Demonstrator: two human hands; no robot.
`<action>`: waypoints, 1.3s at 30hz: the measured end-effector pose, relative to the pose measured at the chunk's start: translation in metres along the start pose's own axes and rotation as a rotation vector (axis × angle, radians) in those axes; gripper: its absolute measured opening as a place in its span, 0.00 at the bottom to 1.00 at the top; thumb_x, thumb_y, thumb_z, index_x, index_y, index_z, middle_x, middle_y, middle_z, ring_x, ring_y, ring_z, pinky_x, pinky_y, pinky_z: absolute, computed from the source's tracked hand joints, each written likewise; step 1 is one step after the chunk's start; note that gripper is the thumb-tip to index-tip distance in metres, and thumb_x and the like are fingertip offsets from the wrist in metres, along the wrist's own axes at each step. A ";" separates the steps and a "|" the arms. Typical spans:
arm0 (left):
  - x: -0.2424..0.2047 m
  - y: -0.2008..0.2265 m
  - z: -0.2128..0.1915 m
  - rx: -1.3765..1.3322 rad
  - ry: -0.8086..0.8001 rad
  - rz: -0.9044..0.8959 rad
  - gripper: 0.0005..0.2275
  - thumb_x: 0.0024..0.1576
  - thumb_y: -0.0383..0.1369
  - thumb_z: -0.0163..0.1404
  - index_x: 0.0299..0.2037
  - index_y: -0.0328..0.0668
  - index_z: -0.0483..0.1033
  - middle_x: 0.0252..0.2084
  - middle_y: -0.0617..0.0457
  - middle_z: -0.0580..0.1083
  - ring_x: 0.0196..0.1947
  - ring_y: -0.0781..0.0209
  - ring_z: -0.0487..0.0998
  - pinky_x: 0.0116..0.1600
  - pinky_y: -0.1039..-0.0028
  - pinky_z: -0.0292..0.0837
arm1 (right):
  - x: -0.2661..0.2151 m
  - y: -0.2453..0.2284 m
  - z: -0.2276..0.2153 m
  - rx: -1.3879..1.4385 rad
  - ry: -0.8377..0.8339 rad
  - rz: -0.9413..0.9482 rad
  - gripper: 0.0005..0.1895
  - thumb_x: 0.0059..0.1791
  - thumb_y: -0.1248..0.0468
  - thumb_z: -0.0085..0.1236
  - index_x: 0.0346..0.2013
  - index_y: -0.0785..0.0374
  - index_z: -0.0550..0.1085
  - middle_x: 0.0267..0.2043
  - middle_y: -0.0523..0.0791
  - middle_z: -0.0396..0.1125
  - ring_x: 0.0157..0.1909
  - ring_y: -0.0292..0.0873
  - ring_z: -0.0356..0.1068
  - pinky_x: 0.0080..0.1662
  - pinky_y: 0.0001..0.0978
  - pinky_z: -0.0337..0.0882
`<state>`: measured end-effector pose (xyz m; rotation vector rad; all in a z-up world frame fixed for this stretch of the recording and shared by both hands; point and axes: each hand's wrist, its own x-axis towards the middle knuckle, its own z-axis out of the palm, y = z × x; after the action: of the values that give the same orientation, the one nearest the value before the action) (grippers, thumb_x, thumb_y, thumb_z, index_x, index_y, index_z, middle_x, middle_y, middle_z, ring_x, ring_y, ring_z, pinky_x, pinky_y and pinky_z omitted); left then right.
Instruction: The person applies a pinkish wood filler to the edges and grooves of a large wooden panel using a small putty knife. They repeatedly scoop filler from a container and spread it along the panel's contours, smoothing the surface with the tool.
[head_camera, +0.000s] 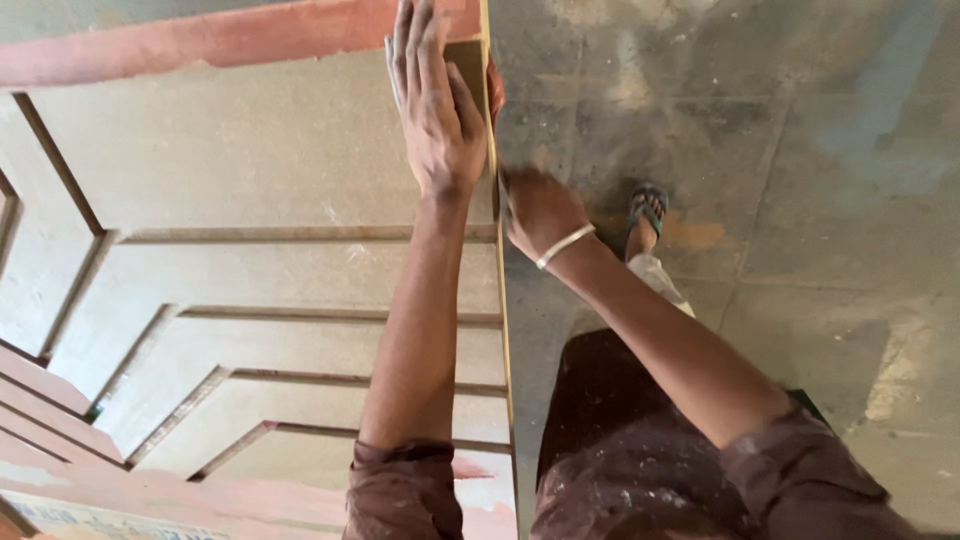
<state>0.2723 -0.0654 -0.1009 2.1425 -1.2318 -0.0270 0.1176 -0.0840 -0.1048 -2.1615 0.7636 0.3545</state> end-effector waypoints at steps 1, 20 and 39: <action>0.001 0.001 0.000 0.020 -0.028 0.006 0.18 0.69 0.22 0.37 0.69 0.40 0.63 0.74 0.48 0.63 0.76 0.49 0.57 0.82 0.56 0.49 | -0.005 0.005 -0.004 -0.048 -0.176 0.036 0.31 0.46 0.71 0.47 0.65 0.57 0.67 0.45 0.58 0.70 0.47 0.58 0.73 0.50 0.48 0.74; -0.003 -0.015 0.011 -0.082 0.012 0.038 0.16 0.72 0.29 0.33 0.65 0.39 0.69 0.68 0.50 0.71 0.74 0.52 0.63 0.81 0.57 0.48 | 0.020 0.047 -0.019 0.802 0.615 -0.379 0.29 0.49 0.83 0.38 0.59 0.60 0.76 0.53 0.46 0.77 0.53 0.43 0.77 0.58 0.35 0.76; -0.006 -0.004 0.005 -0.103 -0.043 -0.017 0.17 0.73 0.30 0.33 0.69 0.39 0.66 0.68 0.51 0.70 0.75 0.54 0.62 0.83 0.58 0.45 | -0.004 0.033 -0.012 0.790 0.580 -0.298 0.29 0.46 0.83 0.39 0.56 0.62 0.77 0.59 0.47 0.74 0.60 0.47 0.75 0.63 0.40 0.75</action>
<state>0.2704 -0.0626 -0.1089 2.0730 -1.2105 -0.1418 0.0942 -0.1078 -0.1153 -1.5608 0.7054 -0.6612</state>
